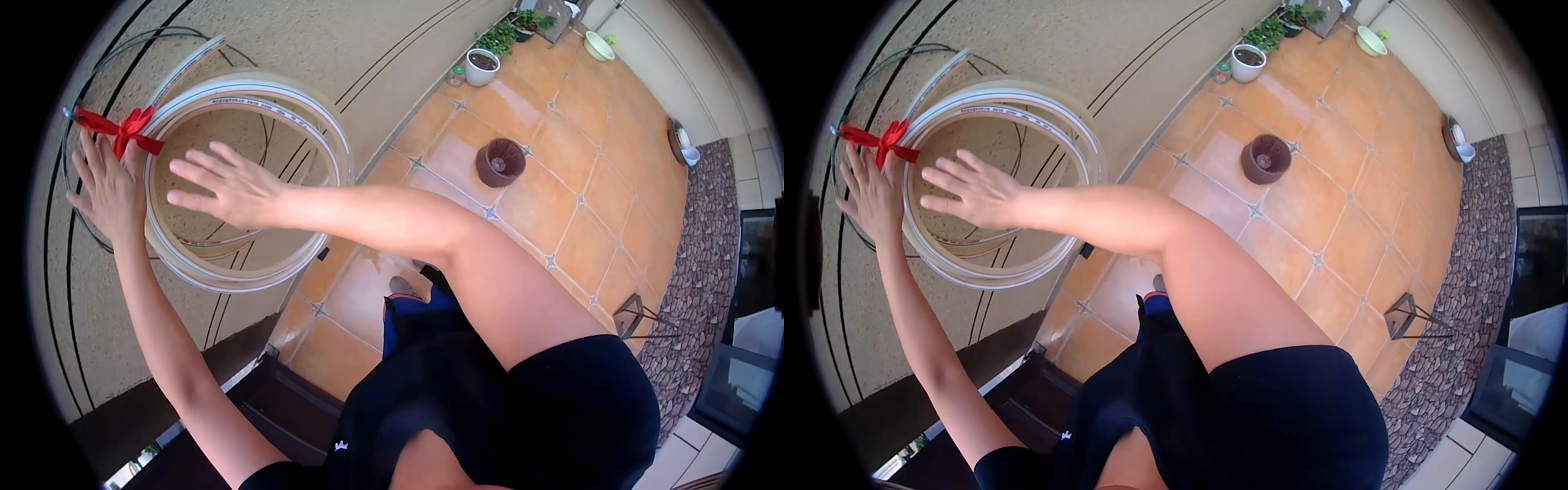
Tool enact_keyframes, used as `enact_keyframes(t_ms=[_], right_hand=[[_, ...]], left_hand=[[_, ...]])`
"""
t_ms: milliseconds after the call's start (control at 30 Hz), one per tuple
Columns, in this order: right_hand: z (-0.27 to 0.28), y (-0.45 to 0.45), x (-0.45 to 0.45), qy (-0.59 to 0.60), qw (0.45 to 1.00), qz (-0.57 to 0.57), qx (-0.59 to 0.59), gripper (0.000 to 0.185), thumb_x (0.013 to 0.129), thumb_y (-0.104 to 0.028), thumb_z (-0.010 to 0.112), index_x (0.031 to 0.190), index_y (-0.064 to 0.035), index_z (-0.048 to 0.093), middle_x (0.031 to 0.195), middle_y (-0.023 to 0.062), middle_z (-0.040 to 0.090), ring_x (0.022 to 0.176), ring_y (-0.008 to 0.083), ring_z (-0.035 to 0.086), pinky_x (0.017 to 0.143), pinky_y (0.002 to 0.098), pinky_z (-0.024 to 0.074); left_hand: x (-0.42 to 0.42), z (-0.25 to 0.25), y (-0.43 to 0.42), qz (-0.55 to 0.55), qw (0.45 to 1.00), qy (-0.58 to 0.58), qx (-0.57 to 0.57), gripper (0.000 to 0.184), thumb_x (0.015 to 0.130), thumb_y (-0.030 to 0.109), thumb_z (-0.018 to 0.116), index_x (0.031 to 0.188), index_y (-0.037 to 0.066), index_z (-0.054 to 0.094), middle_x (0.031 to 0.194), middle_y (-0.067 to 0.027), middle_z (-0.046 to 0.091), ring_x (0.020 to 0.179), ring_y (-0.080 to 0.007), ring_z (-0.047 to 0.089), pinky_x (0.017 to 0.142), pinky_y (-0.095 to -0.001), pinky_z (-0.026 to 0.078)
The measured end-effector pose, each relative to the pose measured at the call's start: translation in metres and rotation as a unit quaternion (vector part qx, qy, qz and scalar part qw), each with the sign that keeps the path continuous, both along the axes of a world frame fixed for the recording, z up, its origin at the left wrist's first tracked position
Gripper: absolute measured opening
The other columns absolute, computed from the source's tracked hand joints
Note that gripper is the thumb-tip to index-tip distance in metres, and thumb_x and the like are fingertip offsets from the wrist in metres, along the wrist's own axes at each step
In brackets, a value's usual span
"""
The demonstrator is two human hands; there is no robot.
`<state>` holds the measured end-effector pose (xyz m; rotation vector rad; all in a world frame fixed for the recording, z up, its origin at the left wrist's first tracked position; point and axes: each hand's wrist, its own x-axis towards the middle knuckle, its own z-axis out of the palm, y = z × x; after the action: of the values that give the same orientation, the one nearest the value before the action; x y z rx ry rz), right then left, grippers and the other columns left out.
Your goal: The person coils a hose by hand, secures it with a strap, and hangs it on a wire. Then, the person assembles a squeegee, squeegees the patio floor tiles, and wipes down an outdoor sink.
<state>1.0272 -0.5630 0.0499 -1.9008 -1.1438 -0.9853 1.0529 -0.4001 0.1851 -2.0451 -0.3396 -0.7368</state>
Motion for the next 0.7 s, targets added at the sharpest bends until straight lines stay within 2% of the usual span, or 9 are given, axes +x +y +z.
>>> enact_keyframes(t_ms=[33,133,233,300,367,400,467,567,700], right_hand=[[-0.035,-0.019,-0.028,0.019,0.998,0.058,-0.008,0.058,0.080,-0.005,0.049,0.134,-0.0221,0.037,0.140,0.0164,0.032,0.122,0.0331,0.042,0.103,0.0501,0.0330],[-0.147,-0.121,-0.103,0.145,0.971,0.093,-0.163,0.042,0.083,-0.010,0.050,0.124,-0.0159,0.048,0.136,0.0132,0.040,0.113,0.0332,0.049,0.096,0.0395,0.0410],[-0.229,-0.273,-0.193,0.519,0.795,-0.121,-0.290,0.036,0.083,-0.015,0.051,0.119,-0.0103,0.052,0.132,0.0170,0.042,0.109,0.0343,0.052,0.091,0.0395,0.0436],[-0.240,-0.372,-0.257,0.607,0.692,-0.283,-0.269,0.037,0.077,-0.010,0.055,0.115,-0.0087,0.056,0.123,0.0174,0.049,0.102,0.0347,0.056,0.086,0.0415,0.0472],[-0.244,-0.454,-0.316,0.717,0.521,-0.397,-0.238,0.037,0.080,-0.015,0.056,0.116,-0.0064,0.055,0.116,0.0182,0.054,0.103,0.0336,0.056,0.088,0.0407,0.0466],[-0.273,-0.498,-0.352,0.716,0.498,-0.433,-0.226,0.037,0.080,-0.016,0.055,0.116,-0.0064,0.056,0.112,0.0189,0.058,0.101,0.0346,0.058,0.088,0.0418,0.0464],[-0.314,-0.568,-0.407,0.749,0.453,-0.444,-0.191,0.037,0.080,-0.016,0.055,0.115,-0.0049,0.057,0.102,0.0184,0.062,0.092,0.0304,0.062,0.081,0.0391,0.0501],[-0.319,-0.622,-0.423,0.851,0.315,-0.417,0.051,0.035,0.081,-0.016,0.056,0.113,-0.0028,0.058,0.093,0.0132,0.065,0.083,0.0228,0.064,0.072,0.0338,0.0520],[-0.315,-0.674,-0.441,0.774,0.431,-0.375,0.275,0.034,0.082,-0.015,0.056,0.114,-0.0024,0.057,0.090,0.0074,0.063,0.075,0.0153,0.062,0.063,0.0271,0.0500]], left_hand=[[-0.006,-0.022,0.016,-0.303,0.944,-0.090,-0.097,0.060,0.091,0.050,0.041,0.142,0.021,0.028,0.149,-0.0036,0.023,0.136,-0.0259,0.023,0.101,-0.0650,0.017],[-0.090,-0.073,-0.004,-0.375,0.913,-0.067,-0.145,0.064,0.085,0.033,0.059,0.141,0.019,0.032,0.145,-0.0086,0.029,0.133,-0.0252,0.029,0.106,-0.0576,0.007],[-0.178,-0.164,-0.018,-0.278,0.921,0.001,-0.271,0.064,0.080,0.024,0.062,0.138,0.014,0.037,0.144,-0.0135,0.030,0.132,-0.0302,0.031,0.105,-0.0581,0.011],[-0.239,-0.231,-0.031,-0.157,0.907,0.083,-0.382,0.068,0.080,0.020,0.062,0.140,0.013,0.032,0.143,-0.0151,0.030,0.132,-0.0344,0.028,0.101,-0.0630,0.015],[-0.296,-0.278,-0.053,-0.018,0.868,0.160,-0.471,0.072,0.078,0.022,0.065,0.140,0.011,0.031,0.140,-0.0163,0.034,0.131,-0.0363,0.029,0.101,-0.0649,0.014],[-0.311,-0.287,-0.071,0.056,0.832,0.200,-0.514,0.072,0.077,0.023,0.066,0.139,0.011,0.032,0.138,-0.0167,0.036,0.130,-0.0372,0.030,0.101,-0.0652,0.013],[-0.314,-0.301,-0.109,0.056,0.799,0.249,-0.545,0.071,0.076,0.023,0.067,0.138,0.010,0.034,0.136,-0.0166,0.039,0.129,-0.0361,0.032,0.102,-0.0651,0.012],[-0.295,-0.296,-0.187,-0.048,0.783,0.306,-0.540,0.065,0.078,0.022,0.065,0.135,0.009,0.037,0.133,-0.0162,0.042,0.127,-0.0328,0.036,0.103,-0.0636,0.012],[-0.250,-0.273,-0.307,-0.156,0.728,0.321,-0.585,0.057,0.079,0.021,0.064,0.131,0.007,0.042,0.127,-0.0163,0.049,0.121,-0.0320,0.043,0.105,-0.0574,0.017]])
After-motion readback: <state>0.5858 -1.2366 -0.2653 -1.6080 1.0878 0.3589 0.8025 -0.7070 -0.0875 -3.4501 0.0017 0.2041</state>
